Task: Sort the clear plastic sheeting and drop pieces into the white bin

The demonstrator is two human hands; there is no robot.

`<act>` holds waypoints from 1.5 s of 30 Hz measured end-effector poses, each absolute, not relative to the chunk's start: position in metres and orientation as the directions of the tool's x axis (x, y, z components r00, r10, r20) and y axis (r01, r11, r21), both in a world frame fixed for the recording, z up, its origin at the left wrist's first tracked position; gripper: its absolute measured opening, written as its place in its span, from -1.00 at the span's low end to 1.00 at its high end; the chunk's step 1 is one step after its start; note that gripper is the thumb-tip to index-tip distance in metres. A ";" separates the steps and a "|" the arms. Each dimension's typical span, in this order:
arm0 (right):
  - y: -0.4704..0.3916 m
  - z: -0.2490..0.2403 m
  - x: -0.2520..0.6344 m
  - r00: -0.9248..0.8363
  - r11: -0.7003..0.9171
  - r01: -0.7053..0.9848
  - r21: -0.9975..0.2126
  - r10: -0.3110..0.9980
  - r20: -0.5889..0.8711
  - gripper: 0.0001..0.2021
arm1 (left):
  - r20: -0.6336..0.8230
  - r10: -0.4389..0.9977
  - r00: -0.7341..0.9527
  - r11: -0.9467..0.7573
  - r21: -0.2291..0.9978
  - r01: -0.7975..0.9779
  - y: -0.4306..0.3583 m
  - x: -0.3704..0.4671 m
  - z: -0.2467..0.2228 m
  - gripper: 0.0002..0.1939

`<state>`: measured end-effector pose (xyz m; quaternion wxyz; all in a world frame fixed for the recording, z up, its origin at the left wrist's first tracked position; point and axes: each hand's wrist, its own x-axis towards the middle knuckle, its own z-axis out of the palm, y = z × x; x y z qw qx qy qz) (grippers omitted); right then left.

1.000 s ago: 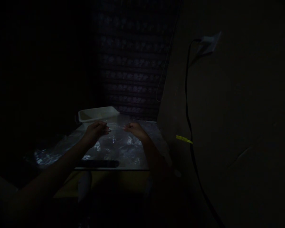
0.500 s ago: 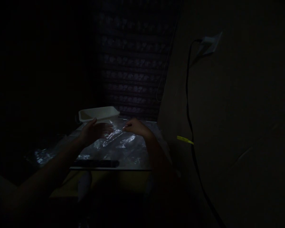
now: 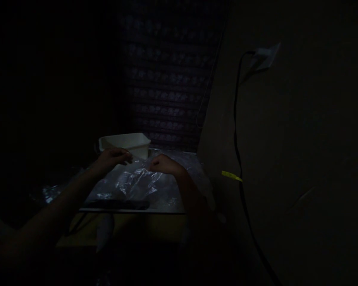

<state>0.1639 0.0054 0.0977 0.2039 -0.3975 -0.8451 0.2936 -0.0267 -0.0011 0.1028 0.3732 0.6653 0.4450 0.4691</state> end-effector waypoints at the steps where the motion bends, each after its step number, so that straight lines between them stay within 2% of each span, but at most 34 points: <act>1: 0.006 0.096 0.166 -0.605 0.510 0.545 -0.666 0.789 0.108 -0.79 | 0.292 0.946 0.141 -0.318 0.922 0.220 -0.001 -0.030 0.102 -0.80; 10: 0.013 0.087 0.182 -0.519 0.366 0.553 -0.749 0.854 0.034 -0.83 | 0.238 0.971 0.012 -0.237 0.963 0.129 0.003 -0.063 0.092 -0.82; 18: 0.022 0.086 0.199 -0.384 0.267 0.570 -0.777 0.923 0.036 -0.79 | 0.096 0.995 0.016 -0.097 0.991 0.088 -0.008 -0.076 0.075 -0.82; 26: 0.039 0.093 0.191 -0.042 0.159 0.586 -0.795 0.985 0.166 -0.78 | -0.067 0.995 0.069 0.067 0.998 0.007 -0.022 -0.054 0.058 -0.86; 29: 0.056 0.089 0.177 0.088 0.142 0.653 -0.744 0.962 0.260 -0.80 | -0.139 0.985 0.105 0.133 0.989 0.061 -0.027 -0.046 0.052 -0.87; 32: 0.075 0.079 0.156 0.121 0.155 0.689 -0.708 0.939 0.323 -0.82 | -0.177 0.978 0.111 0.164 0.980 0.110 -0.032 -0.045 0.046 -0.88; 35: 0.090 0.065 0.134 0.118 0.161 0.688 -0.707 0.937 0.328 -0.80 | -0.213 0.972 0.103 0.196 0.969 0.153 -0.035 -0.050 0.039 -0.88; 40: 0.107 0.047 0.112 0.143 0.101 0.665 -0.740 0.955 0.258 -0.70 | -0.278 0.959 0.063 0.256 0.936 0.240 -0.037 -0.059 0.029 -0.90; 45: 0.109 0.043 0.116 0.116 0.175 0.640 -0.748 0.940 0.320 -0.64 | -0.309 0.951 -0.002 0.292 0.895 0.337 -0.038 -0.066 0.025 -0.91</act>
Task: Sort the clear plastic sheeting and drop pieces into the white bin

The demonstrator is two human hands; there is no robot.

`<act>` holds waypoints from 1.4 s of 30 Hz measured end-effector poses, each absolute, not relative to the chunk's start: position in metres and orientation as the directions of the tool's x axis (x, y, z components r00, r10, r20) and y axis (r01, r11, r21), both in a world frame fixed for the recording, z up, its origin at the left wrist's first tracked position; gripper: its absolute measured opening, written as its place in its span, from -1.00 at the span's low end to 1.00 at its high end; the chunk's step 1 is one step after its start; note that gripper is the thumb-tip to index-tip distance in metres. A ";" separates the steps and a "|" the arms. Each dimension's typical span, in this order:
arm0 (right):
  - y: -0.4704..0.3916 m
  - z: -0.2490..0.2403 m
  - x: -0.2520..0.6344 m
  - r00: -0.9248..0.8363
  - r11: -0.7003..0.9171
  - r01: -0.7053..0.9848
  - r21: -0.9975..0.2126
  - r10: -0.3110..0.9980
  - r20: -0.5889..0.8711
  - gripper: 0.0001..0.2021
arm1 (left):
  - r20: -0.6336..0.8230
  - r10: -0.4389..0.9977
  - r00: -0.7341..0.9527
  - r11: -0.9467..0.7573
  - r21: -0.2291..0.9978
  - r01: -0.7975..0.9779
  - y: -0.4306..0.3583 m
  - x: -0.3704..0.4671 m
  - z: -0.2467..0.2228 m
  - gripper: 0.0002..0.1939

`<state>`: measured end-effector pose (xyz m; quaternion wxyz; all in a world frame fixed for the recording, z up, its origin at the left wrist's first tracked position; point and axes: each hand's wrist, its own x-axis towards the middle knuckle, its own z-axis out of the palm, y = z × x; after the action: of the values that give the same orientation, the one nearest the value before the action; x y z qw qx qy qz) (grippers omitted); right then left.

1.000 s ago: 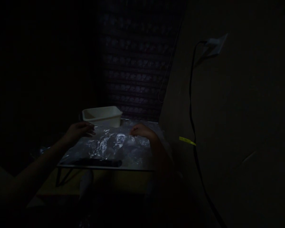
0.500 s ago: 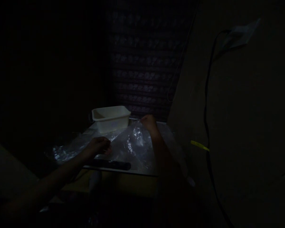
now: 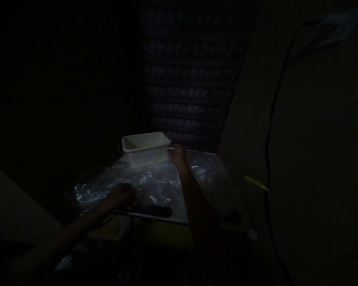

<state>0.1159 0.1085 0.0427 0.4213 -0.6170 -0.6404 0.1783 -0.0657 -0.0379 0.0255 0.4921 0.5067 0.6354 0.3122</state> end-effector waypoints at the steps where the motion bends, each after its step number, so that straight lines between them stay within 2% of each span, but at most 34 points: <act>1: 0.107 0.043 0.119 0.109 0.181 0.653 -0.735 0.939 0.327 -0.64 | -0.313 0.950 0.000 0.293 0.891 0.347 -0.038 -0.067 0.025 -0.90; 6: 0.093 0.046 0.144 0.048 0.177 0.721 -0.670 0.952 0.304 -0.77 | -0.360 0.933 0.023 0.325 0.864 0.384 -0.034 -0.071 0.020 -0.78; 11: 0.076 0.045 0.171 -0.009 0.126 0.820 -0.558 0.978 0.207 -0.80 | -0.341 0.939 0.034 0.307 0.880 0.363 -0.028 -0.070 0.015 -0.80; 14: 0.065 0.043 0.183 -0.129 0.166 0.828 -0.536 0.986 0.105 -0.80 | -0.333 0.942 0.035 0.309 0.905 0.291 -0.029 -0.070 0.017 -0.82; 16: 0.058 0.042 0.187 -0.224 0.219 0.827 -0.517 0.973 0.054 -0.74 | -0.334 0.942 0.033 0.316 0.915 0.252 -0.031 -0.071 0.018 -0.82; 19: 0.050 0.043 0.185 -0.251 0.236 0.892 -0.386 0.968 0.013 -0.65 | -0.338 0.941 0.022 0.327 0.923 0.205 -0.032 -0.075 0.017 -0.81; 23: 0.045 0.048 0.173 -0.134 0.128 0.971 -0.199 0.991 -0.015 -0.86 | -0.349 0.937 0.014 0.342 0.924 0.172 -0.029 -0.079 0.010 -0.81; 29: 0.052 0.052 0.161 0.025 0.011 0.965 -0.262 0.991 0.134 -0.81 | -0.390 0.921 0.013 0.383 0.909 0.168 -0.032 -0.079 0.007 -0.86; 31: 0.056 0.049 0.160 0.024 -0.002 0.966 -0.258 0.996 0.083 -0.81 | -0.420 0.907 0.038 0.410 0.898 0.161 -0.037 -0.078 0.010 -0.87; 35: 0.063 0.034 0.162 -0.093 0.067 0.967 -0.244 0.991 -0.099 -0.86 | -0.440 0.878 0.187 0.423 0.897 0.125 -0.046 -0.075 0.015 -0.81; 42: 0.067 0.029 0.156 -0.084 0.051 0.964 -0.261 0.989 -0.118 -0.91 | -0.493 0.838 0.234 0.465 0.870 0.166 -0.046 -0.068 0.009 -0.77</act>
<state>0.1557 0.0673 0.0287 0.0465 -0.6750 -0.7234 0.1374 -0.0676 -0.0457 0.0090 0.6458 0.4472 0.5615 0.2601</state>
